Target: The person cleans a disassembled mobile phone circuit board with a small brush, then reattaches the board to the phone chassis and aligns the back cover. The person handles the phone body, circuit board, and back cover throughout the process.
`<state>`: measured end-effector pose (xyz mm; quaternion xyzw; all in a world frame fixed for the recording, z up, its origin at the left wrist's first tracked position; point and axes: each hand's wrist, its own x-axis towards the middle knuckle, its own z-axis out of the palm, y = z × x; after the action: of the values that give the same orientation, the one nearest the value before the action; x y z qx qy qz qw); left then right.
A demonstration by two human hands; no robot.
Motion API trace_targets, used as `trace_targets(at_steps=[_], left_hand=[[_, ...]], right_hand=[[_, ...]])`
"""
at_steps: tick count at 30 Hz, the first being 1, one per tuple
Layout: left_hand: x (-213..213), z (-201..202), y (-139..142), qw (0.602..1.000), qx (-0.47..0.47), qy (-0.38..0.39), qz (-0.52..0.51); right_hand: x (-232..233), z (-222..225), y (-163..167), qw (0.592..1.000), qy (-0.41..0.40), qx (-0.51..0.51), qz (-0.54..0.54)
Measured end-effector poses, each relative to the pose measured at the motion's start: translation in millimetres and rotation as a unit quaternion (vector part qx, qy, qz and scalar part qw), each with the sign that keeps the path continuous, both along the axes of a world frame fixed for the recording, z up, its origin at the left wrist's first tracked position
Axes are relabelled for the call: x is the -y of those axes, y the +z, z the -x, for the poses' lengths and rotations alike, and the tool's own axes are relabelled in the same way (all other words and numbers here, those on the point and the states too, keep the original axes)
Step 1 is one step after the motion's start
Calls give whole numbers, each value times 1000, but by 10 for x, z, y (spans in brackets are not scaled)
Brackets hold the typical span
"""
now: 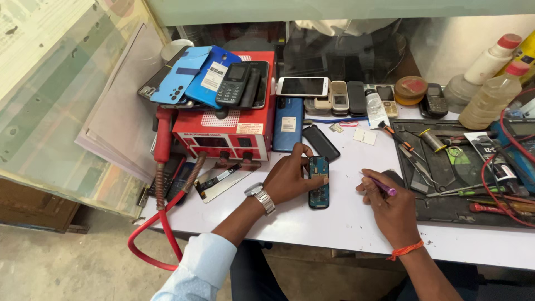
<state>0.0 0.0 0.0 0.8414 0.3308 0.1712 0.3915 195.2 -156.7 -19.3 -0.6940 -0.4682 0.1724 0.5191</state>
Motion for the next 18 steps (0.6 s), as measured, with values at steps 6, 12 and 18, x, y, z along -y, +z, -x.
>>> trace_targets(at_steps=[6,12,18], left_hand=[[-160,-106,23,997,-30,-61,-34],[-197,-137,-155,995,65,-47,-59],[-253,-125,-184,989,123,-40,68]], right_hand=[[13,32,74,1000,1,18,12],[-8,45,102,999,-14,10,40],[27,50,110,1000,4,10,27]])
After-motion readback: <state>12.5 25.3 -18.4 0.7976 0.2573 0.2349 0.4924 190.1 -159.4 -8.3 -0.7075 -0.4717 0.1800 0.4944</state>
